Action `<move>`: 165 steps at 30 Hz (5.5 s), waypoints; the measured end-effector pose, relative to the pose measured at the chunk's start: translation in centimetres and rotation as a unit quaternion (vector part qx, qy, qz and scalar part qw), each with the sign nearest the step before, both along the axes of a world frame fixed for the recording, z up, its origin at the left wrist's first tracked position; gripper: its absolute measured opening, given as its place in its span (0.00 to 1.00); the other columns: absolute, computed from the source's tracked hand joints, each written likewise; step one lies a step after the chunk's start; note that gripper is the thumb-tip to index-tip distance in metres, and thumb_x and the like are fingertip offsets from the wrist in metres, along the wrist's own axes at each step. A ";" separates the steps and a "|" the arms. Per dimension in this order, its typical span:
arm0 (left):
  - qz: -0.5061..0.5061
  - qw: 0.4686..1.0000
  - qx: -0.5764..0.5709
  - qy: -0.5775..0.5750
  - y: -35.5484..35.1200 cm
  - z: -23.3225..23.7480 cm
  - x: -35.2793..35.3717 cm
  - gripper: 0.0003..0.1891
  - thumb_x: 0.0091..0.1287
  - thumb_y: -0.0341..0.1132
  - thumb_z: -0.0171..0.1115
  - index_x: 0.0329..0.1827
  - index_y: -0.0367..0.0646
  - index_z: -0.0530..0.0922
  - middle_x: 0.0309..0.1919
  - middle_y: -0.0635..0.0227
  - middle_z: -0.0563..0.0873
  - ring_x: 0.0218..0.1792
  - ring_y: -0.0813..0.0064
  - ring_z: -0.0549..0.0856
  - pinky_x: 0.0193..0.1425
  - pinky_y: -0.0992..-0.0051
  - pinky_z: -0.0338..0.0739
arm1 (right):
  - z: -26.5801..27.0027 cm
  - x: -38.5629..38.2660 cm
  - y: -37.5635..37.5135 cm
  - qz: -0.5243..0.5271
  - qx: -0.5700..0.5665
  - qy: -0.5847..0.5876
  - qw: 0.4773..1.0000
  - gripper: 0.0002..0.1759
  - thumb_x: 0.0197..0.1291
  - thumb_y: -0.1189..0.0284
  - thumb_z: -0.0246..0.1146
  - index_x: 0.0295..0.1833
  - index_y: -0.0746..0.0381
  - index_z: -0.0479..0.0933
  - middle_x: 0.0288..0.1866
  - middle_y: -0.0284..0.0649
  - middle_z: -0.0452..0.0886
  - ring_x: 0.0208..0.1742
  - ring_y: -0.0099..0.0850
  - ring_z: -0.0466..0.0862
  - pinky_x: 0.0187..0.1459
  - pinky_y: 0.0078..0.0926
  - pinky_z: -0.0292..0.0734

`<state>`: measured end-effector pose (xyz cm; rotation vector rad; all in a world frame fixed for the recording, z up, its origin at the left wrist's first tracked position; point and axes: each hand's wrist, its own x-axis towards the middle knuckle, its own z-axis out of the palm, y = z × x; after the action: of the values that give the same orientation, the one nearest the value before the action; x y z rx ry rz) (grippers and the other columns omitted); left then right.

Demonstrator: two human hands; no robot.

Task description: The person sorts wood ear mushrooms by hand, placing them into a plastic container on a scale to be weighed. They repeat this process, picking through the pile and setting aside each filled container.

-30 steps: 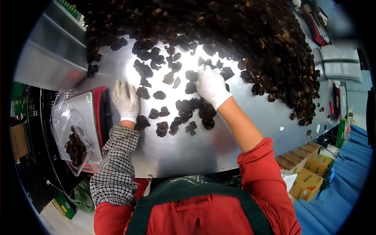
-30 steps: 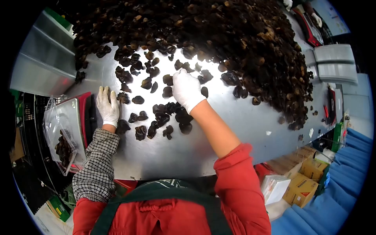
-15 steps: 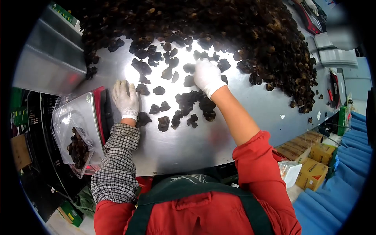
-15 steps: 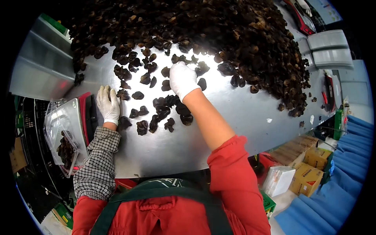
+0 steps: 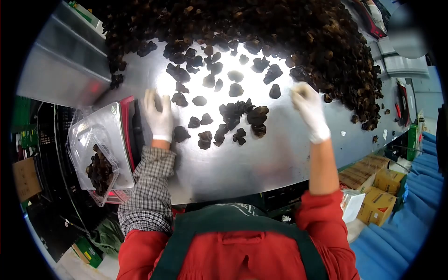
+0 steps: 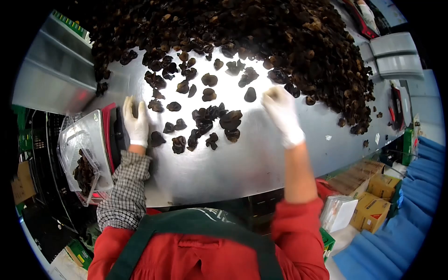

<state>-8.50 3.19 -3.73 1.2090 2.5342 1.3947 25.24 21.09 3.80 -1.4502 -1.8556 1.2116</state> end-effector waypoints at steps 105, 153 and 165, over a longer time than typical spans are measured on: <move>-0.622 0.677 -0.124 -0.373 0.8 8.0 21.8 0.27 0.64 0.39 0.67 0.64 0.40 0.72 0.60 0.53 0.77 0.54 0.61 0.81 0.56 0.68 0.78 | 7.1 11.5 -7.2 0.010 0.087 -0.149 0.985 0.14 0.60 0.79 0.61 0.53 0.67 0.77 0.47 0.38 0.79 0.41 0.26 0.76 0.46 0.22 0.73; -0.076 0.995 -0.063 -0.005 1.1 3.9 2.3 0.24 0.65 0.38 0.64 0.62 0.37 0.74 0.64 0.49 0.70 0.64 0.51 0.71 0.69 0.59 0.66 | 0.4 -1.2 -1.0 0.147 0.217 -0.123 0.957 0.23 0.59 0.68 0.63 0.59 0.63 0.73 0.61 0.55 0.73 0.62 0.51 0.73 0.63 0.41 0.68; -0.114 0.973 -0.158 0.120 2.7 -1.3 -2.5 0.36 0.67 0.54 0.56 0.71 0.38 0.63 0.70 0.48 0.64 0.72 0.52 0.62 0.76 0.53 0.50 | -0.1 -11.2 -11.5 0.435 0.219 -0.100 0.868 0.36 0.60 0.47 0.58 0.65 0.62 0.69 0.69 0.57 0.65 0.67 0.49 0.68 0.66 0.54 0.62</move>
<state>-11.04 5.92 -5.07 1.6151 2.5282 0.8032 14.01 9.60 3.70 -0.4709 -2.8401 0.8714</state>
